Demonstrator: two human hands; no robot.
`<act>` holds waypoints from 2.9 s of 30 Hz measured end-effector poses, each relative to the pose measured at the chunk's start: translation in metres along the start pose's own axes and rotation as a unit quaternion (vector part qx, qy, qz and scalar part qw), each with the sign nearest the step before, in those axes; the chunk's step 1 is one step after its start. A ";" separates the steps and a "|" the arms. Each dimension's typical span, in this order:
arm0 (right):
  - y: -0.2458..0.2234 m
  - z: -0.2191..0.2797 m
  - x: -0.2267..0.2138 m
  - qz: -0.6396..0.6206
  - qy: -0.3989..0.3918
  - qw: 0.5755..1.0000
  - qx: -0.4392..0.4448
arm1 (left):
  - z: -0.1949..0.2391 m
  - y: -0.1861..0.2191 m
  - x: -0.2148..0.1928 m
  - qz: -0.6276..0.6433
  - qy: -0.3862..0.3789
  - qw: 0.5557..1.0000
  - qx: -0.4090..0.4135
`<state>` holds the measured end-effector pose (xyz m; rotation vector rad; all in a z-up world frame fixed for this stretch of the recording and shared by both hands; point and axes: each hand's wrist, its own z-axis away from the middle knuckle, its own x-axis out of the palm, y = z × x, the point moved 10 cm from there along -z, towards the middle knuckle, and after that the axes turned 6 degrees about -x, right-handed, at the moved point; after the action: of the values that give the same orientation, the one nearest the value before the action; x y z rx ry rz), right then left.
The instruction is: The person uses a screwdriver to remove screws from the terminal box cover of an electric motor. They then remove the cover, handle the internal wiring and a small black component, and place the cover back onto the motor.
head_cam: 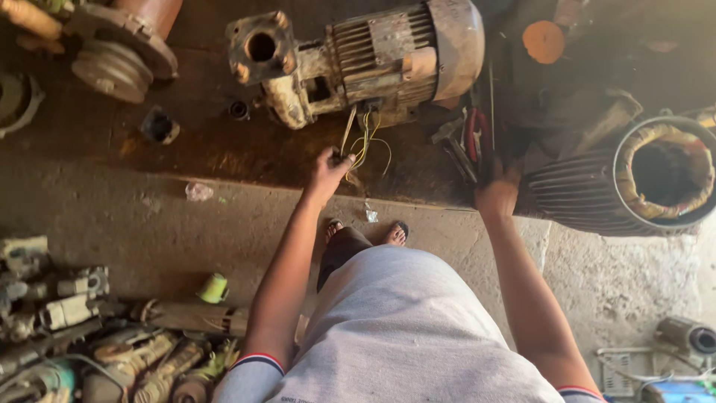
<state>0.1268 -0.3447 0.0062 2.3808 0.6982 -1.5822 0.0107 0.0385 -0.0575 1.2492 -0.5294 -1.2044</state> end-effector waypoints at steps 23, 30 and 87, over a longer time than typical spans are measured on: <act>-0.149 -0.001 0.099 -0.769 -0.321 0.440 0.334 | 0.047 0.025 0.014 0.515 -0.171 0.834 -0.100; -0.128 0.008 0.078 -0.356 -0.300 0.885 0.026 | 0.049 0.012 0.015 0.444 -0.127 0.880 -0.108; -0.041 0.106 -0.027 -0.278 -0.282 0.915 0.075 | 0.093 0.070 0.016 -0.159 0.058 0.981 0.100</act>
<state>0.0119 -0.3601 -0.0090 1.7165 1.2075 -2.4757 -0.0358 -0.0250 0.0299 1.6112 -0.3798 -1.3559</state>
